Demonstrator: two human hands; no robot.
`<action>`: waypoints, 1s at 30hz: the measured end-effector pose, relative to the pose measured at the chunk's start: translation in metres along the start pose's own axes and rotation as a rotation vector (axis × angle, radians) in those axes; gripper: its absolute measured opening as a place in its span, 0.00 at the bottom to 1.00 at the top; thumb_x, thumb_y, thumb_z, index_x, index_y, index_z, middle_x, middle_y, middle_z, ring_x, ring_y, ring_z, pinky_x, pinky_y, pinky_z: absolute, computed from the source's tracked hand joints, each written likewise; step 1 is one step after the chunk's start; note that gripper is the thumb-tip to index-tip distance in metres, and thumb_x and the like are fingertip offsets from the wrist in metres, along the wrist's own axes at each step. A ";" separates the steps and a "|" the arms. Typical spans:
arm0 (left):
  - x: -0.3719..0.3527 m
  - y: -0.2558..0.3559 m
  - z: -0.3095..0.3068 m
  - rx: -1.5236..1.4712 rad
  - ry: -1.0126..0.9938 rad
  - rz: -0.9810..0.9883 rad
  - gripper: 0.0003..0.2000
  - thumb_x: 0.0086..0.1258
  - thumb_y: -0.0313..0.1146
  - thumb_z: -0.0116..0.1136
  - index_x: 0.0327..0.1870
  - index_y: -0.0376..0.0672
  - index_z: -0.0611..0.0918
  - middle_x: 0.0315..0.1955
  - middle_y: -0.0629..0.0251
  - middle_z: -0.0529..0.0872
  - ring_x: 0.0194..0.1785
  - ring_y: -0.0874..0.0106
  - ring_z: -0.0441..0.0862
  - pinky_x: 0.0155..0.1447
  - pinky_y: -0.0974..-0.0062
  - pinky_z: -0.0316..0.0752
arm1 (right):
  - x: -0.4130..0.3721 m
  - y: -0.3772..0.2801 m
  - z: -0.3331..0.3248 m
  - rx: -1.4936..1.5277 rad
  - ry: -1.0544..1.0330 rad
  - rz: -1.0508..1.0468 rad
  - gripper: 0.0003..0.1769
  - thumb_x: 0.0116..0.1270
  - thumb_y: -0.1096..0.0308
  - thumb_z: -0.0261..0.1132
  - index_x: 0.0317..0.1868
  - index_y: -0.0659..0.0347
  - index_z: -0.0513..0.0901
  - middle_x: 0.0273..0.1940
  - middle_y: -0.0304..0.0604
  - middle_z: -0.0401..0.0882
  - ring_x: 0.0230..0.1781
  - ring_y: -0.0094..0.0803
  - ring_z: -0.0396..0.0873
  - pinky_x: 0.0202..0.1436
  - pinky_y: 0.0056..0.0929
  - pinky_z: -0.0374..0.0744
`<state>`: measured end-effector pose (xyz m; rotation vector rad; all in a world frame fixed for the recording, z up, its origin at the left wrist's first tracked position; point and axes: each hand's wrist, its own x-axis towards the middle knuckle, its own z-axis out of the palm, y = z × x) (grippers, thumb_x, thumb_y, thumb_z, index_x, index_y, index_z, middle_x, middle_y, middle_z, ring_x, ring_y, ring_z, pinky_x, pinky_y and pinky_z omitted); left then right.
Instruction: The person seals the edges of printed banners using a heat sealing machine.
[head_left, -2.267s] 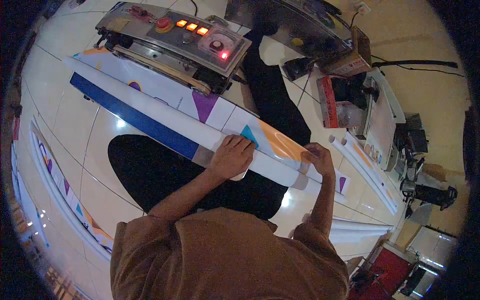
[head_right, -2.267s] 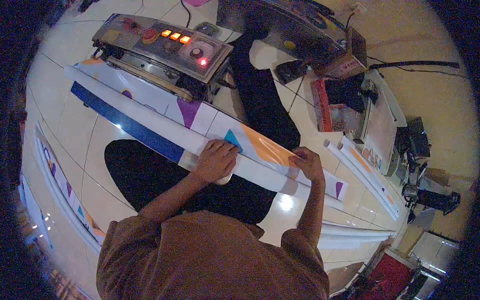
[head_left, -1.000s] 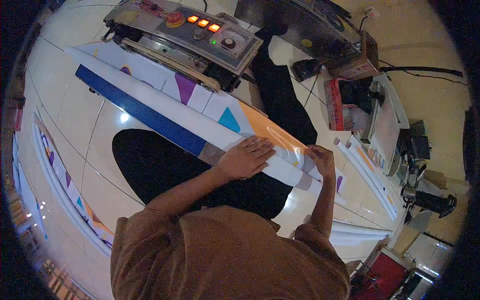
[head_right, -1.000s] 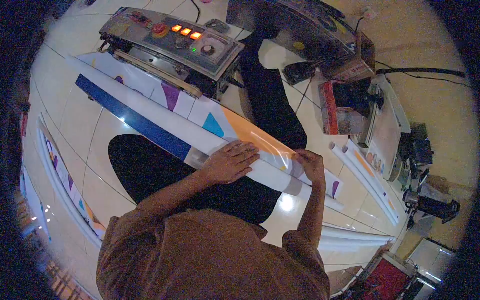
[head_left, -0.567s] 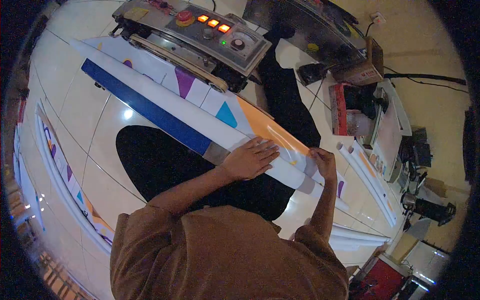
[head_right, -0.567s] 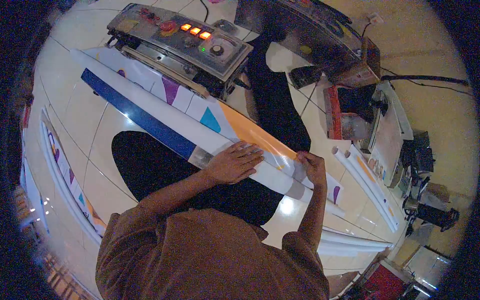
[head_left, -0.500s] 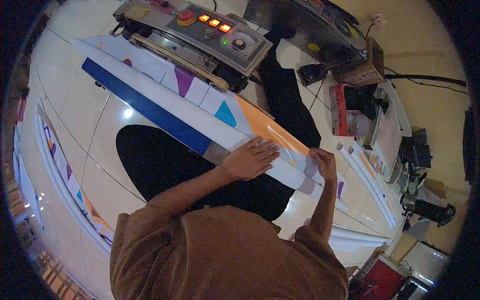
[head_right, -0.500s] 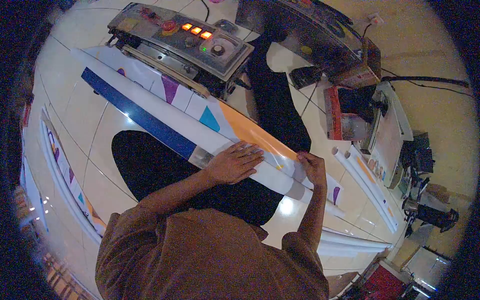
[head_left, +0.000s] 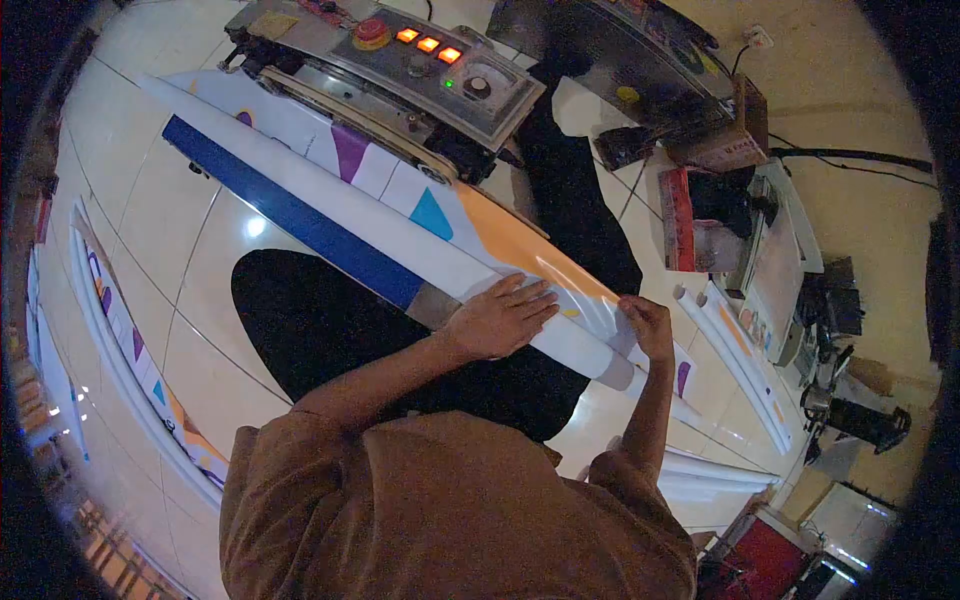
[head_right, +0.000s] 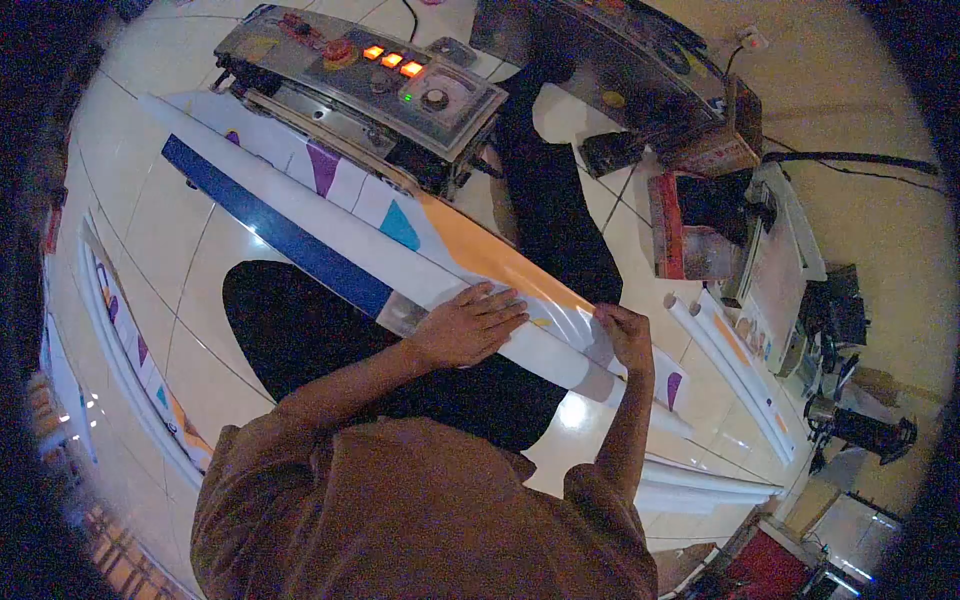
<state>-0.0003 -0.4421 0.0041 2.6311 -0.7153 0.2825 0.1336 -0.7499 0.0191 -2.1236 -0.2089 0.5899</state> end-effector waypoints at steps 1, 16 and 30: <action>0.000 0.000 0.000 -0.001 -0.004 0.005 0.21 0.74 0.45 0.48 0.63 0.48 0.75 0.65 0.67 0.74 0.74 0.68 0.61 0.77 0.58 0.50 | 0.000 -0.003 0.001 0.000 0.001 0.001 0.11 0.67 0.67 0.67 0.45 0.65 0.87 0.39 0.41 0.87 0.38 0.24 0.80 0.47 0.25 0.79; 0.002 0.000 -0.002 -0.023 -0.029 -0.010 0.24 0.75 0.49 0.46 0.66 0.47 0.73 0.65 0.65 0.73 0.72 0.67 0.64 0.76 0.57 0.52 | -0.002 -0.009 0.003 -0.050 0.043 -0.085 0.14 0.61 0.68 0.72 0.44 0.65 0.84 0.41 0.43 0.85 0.42 0.30 0.83 0.50 0.29 0.80; 0.002 0.001 0.003 -0.035 0.033 -0.002 0.22 0.74 0.47 0.48 0.62 0.46 0.77 0.63 0.63 0.75 0.70 0.66 0.66 0.74 0.56 0.55 | -0.001 -0.002 -0.001 0.052 -0.007 0.041 0.11 0.63 0.71 0.69 0.45 0.66 0.86 0.39 0.41 0.86 0.40 0.25 0.80 0.49 0.27 0.79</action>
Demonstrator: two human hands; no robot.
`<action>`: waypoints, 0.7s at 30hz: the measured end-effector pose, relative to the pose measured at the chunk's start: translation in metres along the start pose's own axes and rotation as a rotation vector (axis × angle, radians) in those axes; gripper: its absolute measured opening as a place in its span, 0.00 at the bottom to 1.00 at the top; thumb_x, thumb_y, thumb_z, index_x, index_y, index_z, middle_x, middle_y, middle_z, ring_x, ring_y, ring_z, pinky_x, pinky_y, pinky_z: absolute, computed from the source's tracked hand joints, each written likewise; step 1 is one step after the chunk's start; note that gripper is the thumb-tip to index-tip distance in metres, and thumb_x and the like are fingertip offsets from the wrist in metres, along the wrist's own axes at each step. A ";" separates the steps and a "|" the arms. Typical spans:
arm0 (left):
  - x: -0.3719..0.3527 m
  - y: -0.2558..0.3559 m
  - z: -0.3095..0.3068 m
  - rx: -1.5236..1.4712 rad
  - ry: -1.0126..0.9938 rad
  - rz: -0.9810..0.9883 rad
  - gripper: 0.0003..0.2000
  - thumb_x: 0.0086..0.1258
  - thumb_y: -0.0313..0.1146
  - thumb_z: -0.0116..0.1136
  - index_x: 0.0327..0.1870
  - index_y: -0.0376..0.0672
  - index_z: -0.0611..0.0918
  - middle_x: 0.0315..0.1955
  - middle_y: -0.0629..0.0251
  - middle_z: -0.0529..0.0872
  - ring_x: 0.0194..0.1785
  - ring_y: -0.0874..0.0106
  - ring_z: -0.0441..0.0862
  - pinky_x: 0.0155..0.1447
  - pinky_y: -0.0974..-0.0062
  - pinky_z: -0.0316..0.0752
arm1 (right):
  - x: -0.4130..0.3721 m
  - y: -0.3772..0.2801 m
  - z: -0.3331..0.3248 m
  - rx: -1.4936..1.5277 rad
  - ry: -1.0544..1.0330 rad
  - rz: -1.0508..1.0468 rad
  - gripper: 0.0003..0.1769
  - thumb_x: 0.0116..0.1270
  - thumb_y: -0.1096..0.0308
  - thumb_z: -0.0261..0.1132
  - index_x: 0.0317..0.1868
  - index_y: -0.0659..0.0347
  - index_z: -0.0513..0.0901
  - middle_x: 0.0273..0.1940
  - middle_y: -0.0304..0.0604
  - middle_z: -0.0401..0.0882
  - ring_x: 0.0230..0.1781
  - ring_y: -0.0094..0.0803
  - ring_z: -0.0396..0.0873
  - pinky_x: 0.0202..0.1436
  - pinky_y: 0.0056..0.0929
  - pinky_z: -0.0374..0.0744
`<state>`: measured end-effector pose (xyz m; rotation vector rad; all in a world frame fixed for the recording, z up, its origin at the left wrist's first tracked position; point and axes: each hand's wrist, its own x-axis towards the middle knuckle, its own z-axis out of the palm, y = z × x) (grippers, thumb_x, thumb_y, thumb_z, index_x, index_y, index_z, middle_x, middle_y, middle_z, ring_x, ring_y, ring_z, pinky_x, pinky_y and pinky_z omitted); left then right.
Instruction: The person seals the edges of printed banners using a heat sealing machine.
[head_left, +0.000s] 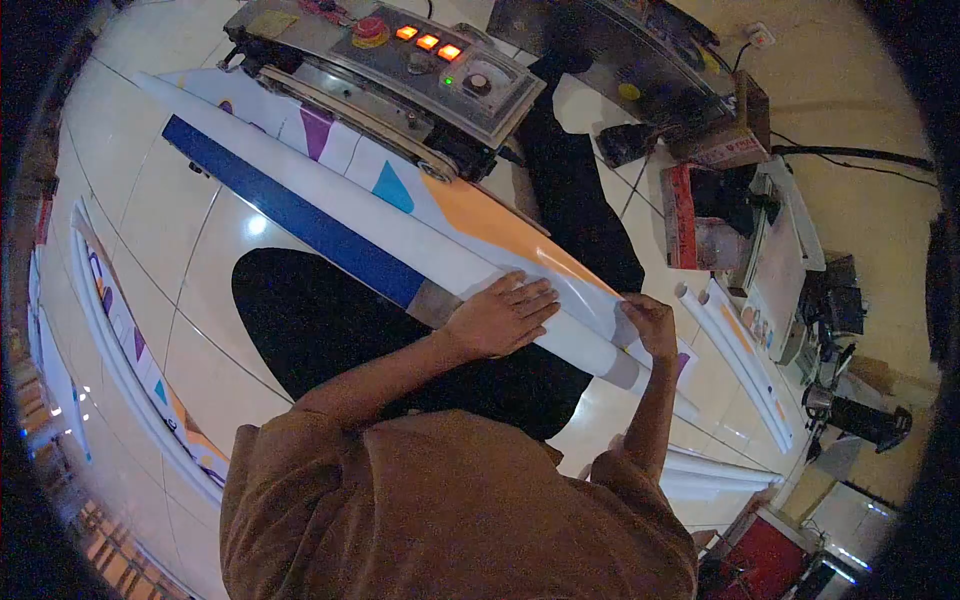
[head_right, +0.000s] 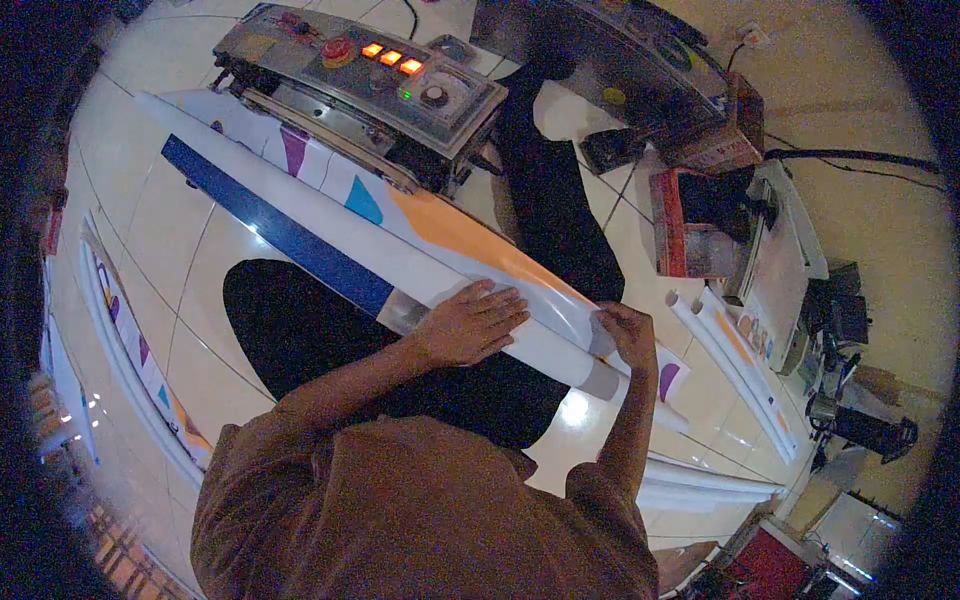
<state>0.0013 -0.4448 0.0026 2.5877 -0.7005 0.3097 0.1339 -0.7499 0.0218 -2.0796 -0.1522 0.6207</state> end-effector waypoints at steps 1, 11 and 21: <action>0.000 0.000 0.000 -0.008 0.004 0.000 0.22 0.74 0.47 0.48 0.61 0.46 0.77 0.63 0.63 0.75 0.70 0.66 0.66 0.74 0.56 0.55 | 0.000 -0.002 0.000 0.000 0.000 0.000 0.11 0.63 0.71 0.69 0.45 0.66 0.86 0.39 0.41 0.86 0.40 0.25 0.80 0.49 0.27 0.79; 0.003 0.000 0.000 -0.009 0.001 -0.003 0.21 0.74 0.48 0.47 0.61 0.46 0.77 0.62 0.63 0.76 0.70 0.66 0.66 0.75 0.58 0.53 | 0.008 0.007 -0.005 -0.146 -0.030 -0.049 0.12 0.68 0.66 0.66 0.43 0.68 0.86 0.38 0.42 0.86 0.39 0.25 0.80 0.48 0.27 0.79; 0.002 0.000 0.003 0.012 -0.014 0.006 0.22 0.74 0.48 0.47 0.62 0.46 0.76 0.63 0.63 0.76 0.71 0.66 0.66 0.75 0.56 0.54 | 0.003 -0.011 -0.002 -0.207 -0.050 -0.061 0.12 0.68 0.68 0.65 0.45 0.68 0.85 0.40 0.45 0.86 0.38 0.27 0.82 0.47 0.28 0.80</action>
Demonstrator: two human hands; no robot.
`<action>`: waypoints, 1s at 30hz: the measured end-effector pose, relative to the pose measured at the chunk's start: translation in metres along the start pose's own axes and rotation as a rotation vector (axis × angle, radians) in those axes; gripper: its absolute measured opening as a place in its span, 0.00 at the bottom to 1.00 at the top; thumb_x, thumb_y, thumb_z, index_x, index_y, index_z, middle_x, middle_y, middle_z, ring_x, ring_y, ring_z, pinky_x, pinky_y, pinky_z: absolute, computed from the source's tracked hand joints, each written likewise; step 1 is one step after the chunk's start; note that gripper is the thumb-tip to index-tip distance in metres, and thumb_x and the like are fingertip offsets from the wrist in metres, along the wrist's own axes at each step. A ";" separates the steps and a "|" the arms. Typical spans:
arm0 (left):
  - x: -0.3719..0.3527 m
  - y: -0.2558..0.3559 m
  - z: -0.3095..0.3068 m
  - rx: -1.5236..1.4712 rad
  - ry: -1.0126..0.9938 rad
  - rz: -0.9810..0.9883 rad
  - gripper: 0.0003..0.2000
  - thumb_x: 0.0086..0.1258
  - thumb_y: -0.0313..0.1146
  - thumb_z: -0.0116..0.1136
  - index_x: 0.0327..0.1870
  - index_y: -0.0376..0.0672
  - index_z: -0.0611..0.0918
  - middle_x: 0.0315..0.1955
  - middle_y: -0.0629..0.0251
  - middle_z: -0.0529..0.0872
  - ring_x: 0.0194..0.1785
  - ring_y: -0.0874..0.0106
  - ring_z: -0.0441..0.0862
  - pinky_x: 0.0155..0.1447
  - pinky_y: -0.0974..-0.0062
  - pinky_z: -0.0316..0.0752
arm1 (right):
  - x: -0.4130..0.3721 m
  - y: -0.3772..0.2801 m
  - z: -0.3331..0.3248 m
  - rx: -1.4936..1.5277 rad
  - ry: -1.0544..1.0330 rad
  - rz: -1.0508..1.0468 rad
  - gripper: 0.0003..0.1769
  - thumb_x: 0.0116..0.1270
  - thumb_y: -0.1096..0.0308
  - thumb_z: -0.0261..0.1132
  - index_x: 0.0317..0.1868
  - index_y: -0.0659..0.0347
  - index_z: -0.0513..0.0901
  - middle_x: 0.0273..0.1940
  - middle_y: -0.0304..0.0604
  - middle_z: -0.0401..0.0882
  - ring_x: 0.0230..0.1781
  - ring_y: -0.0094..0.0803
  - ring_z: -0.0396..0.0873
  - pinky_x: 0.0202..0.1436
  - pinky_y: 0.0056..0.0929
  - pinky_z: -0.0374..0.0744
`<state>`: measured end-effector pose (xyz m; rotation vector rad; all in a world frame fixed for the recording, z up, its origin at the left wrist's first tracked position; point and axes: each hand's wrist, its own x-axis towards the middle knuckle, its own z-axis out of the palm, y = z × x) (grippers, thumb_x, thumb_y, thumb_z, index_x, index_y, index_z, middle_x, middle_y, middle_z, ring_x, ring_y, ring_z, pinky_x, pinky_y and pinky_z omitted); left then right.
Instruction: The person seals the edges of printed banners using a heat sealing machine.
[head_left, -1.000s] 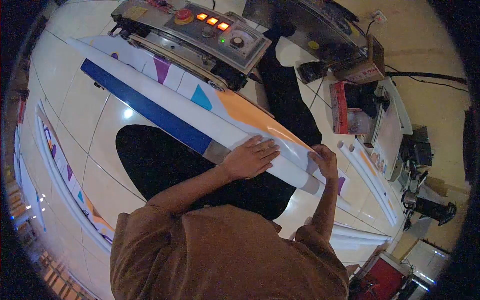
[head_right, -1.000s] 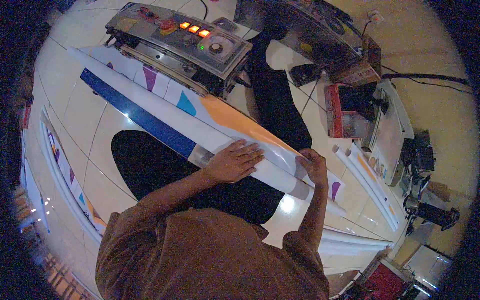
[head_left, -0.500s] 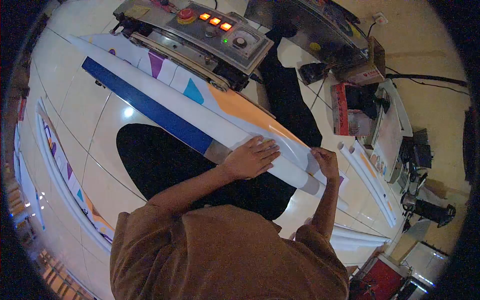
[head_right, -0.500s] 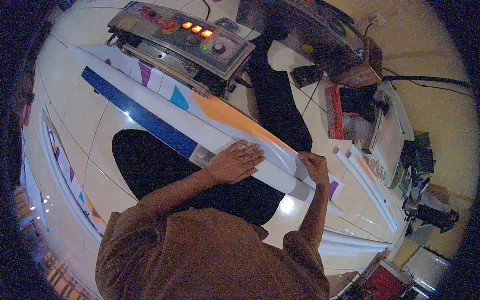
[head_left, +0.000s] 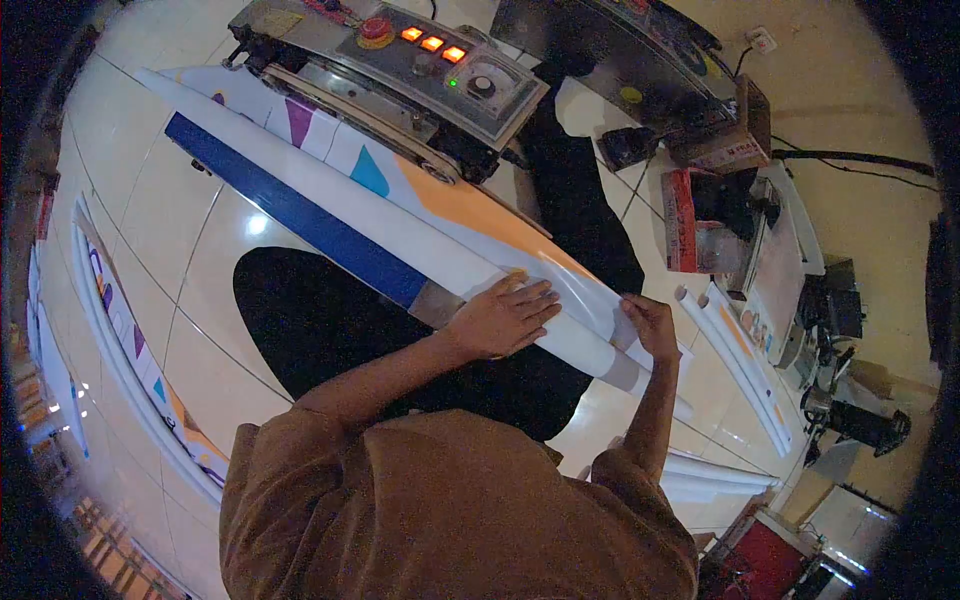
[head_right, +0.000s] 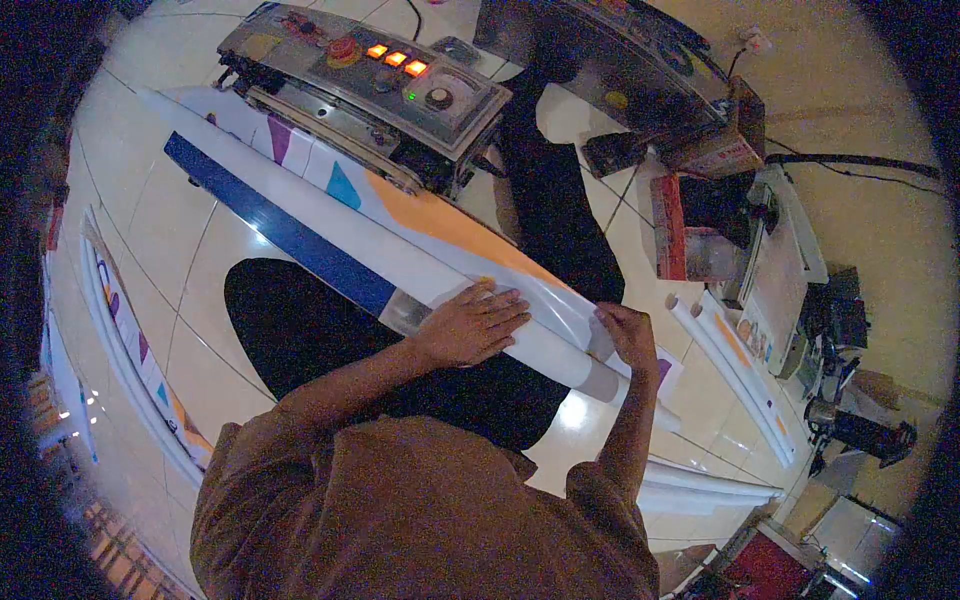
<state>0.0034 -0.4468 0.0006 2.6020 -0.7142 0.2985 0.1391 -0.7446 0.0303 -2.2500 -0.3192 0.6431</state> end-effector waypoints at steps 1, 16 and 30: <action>0.000 0.000 -0.001 -0.007 0.005 -0.005 0.22 0.74 0.48 0.47 0.62 0.46 0.76 0.63 0.63 0.76 0.70 0.66 0.66 0.75 0.56 0.54 | 0.000 0.003 0.000 0.000 0.001 0.001 0.12 0.68 0.68 0.65 0.45 0.68 0.85 0.40 0.45 0.86 0.38 0.27 0.82 0.47 0.28 0.80; 0.000 0.001 -0.001 -0.020 0.005 -0.017 0.22 0.73 0.47 0.48 0.62 0.46 0.76 0.63 0.64 0.75 0.71 0.67 0.65 0.75 0.58 0.54 | -0.001 0.018 -0.002 0.016 -0.029 0.009 0.15 0.65 0.65 0.68 0.46 0.67 0.86 0.41 0.49 0.86 0.39 0.28 0.82 0.46 0.27 0.79; -0.002 0.001 -0.001 -0.036 -0.048 -0.027 0.22 0.74 0.47 0.48 0.64 0.47 0.74 0.66 0.64 0.73 0.71 0.66 0.64 0.75 0.57 0.53 | -0.001 0.009 0.001 -0.019 -0.036 0.026 0.14 0.62 0.66 0.71 0.46 0.64 0.86 0.40 0.44 0.86 0.39 0.27 0.82 0.47 0.29 0.80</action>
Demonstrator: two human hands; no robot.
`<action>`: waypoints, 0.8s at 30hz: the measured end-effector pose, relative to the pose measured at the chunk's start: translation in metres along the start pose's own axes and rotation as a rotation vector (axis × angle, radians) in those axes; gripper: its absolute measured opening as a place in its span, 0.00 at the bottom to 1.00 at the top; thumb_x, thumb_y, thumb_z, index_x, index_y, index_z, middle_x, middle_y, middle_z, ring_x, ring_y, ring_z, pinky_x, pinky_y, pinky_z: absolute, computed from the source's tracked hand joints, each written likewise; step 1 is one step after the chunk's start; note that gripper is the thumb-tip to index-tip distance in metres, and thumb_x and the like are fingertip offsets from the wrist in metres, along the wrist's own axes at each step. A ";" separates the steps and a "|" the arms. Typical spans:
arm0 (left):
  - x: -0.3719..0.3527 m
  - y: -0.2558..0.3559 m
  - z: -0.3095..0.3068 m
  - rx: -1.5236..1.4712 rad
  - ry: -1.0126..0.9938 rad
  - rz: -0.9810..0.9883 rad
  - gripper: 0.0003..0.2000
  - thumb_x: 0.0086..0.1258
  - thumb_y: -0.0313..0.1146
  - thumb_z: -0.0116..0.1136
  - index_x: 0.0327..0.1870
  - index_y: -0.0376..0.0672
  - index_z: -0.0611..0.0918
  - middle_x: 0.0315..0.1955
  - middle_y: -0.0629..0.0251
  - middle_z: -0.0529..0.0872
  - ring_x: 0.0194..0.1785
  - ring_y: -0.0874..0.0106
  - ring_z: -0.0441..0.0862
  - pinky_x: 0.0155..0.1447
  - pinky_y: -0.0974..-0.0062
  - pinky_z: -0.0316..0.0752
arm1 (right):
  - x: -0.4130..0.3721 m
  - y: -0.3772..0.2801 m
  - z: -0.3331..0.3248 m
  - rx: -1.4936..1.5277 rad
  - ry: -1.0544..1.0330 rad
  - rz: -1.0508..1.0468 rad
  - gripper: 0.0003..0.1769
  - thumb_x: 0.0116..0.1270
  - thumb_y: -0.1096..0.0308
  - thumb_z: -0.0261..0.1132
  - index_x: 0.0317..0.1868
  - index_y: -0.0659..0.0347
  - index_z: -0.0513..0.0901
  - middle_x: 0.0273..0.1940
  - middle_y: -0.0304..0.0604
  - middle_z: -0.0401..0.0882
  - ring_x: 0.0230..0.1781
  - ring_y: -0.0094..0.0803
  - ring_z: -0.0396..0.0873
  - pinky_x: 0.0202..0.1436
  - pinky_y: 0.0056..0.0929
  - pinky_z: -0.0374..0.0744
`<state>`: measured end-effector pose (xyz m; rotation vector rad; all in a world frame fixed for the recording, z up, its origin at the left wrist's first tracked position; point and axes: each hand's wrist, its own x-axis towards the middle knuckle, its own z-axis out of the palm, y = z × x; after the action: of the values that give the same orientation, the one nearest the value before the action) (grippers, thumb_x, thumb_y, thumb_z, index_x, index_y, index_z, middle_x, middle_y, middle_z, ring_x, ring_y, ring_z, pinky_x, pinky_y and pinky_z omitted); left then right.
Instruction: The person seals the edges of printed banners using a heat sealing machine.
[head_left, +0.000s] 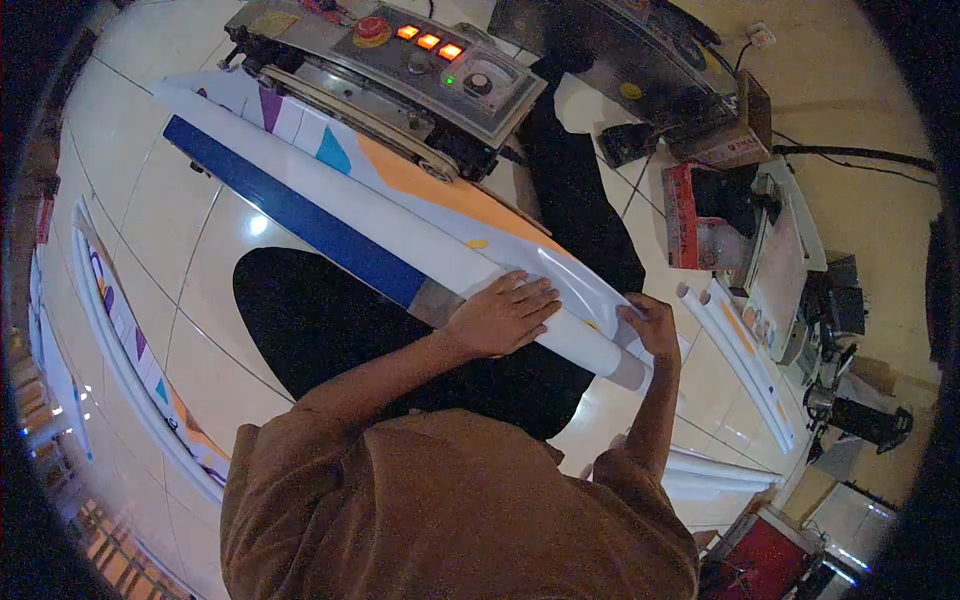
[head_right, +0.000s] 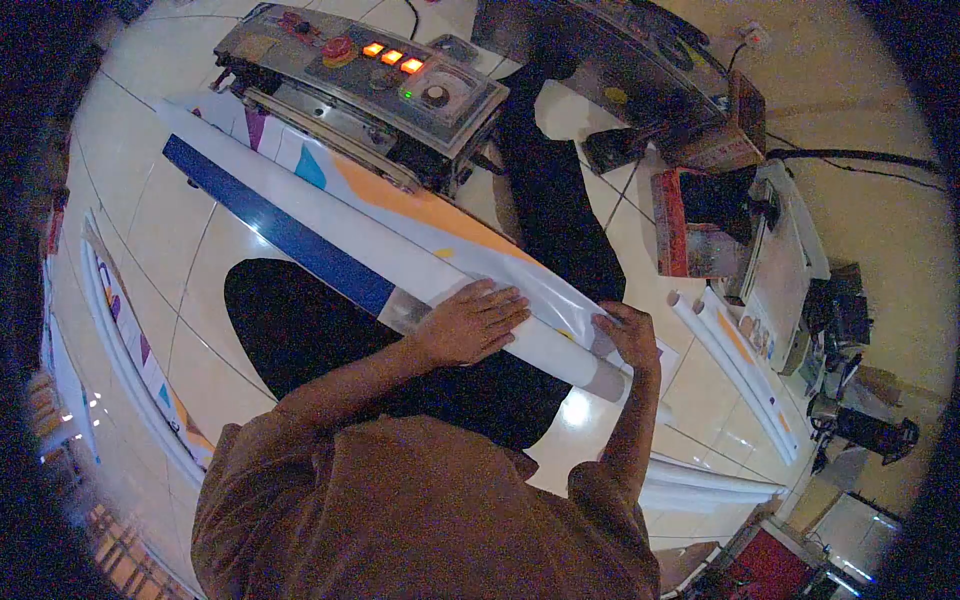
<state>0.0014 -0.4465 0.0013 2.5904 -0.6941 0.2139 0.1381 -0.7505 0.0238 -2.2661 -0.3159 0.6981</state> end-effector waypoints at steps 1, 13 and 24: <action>0.001 0.001 0.001 0.001 0.008 -0.001 0.22 0.74 0.47 0.48 0.64 0.46 0.75 0.65 0.64 0.73 0.71 0.66 0.65 0.75 0.56 0.54 | 0.000 0.005 0.000 0.000 0.001 0.000 0.14 0.62 0.66 0.71 0.46 0.64 0.86 0.40 0.44 0.86 0.39 0.27 0.82 0.47 0.29 0.80; 0.000 -0.001 0.002 0.024 0.031 0.011 0.21 0.74 0.46 0.48 0.63 0.47 0.76 0.65 0.65 0.74 0.71 0.66 0.65 0.76 0.57 0.53 | -0.002 0.002 0.003 0.031 0.077 -0.003 0.14 0.65 0.65 0.68 0.46 0.66 0.86 0.38 0.44 0.86 0.38 0.26 0.81 0.46 0.27 0.79; -0.001 0.000 0.000 0.023 0.029 -0.001 0.21 0.74 0.46 0.48 0.63 0.47 0.76 0.65 0.66 0.74 0.70 0.68 0.66 0.76 0.58 0.53 | -0.003 -0.019 0.001 0.004 0.039 0.013 0.13 0.68 0.63 0.66 0.43 0.67 0.85 0.35 0.40 0.84 0.36 0.25 0.77 0.43 0.27 0.76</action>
<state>0.0008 -0.4461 0.0010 2.6046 -0.6840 0.2596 0.1352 -0.7376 0.0382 -2.2770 -0.2814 0.6595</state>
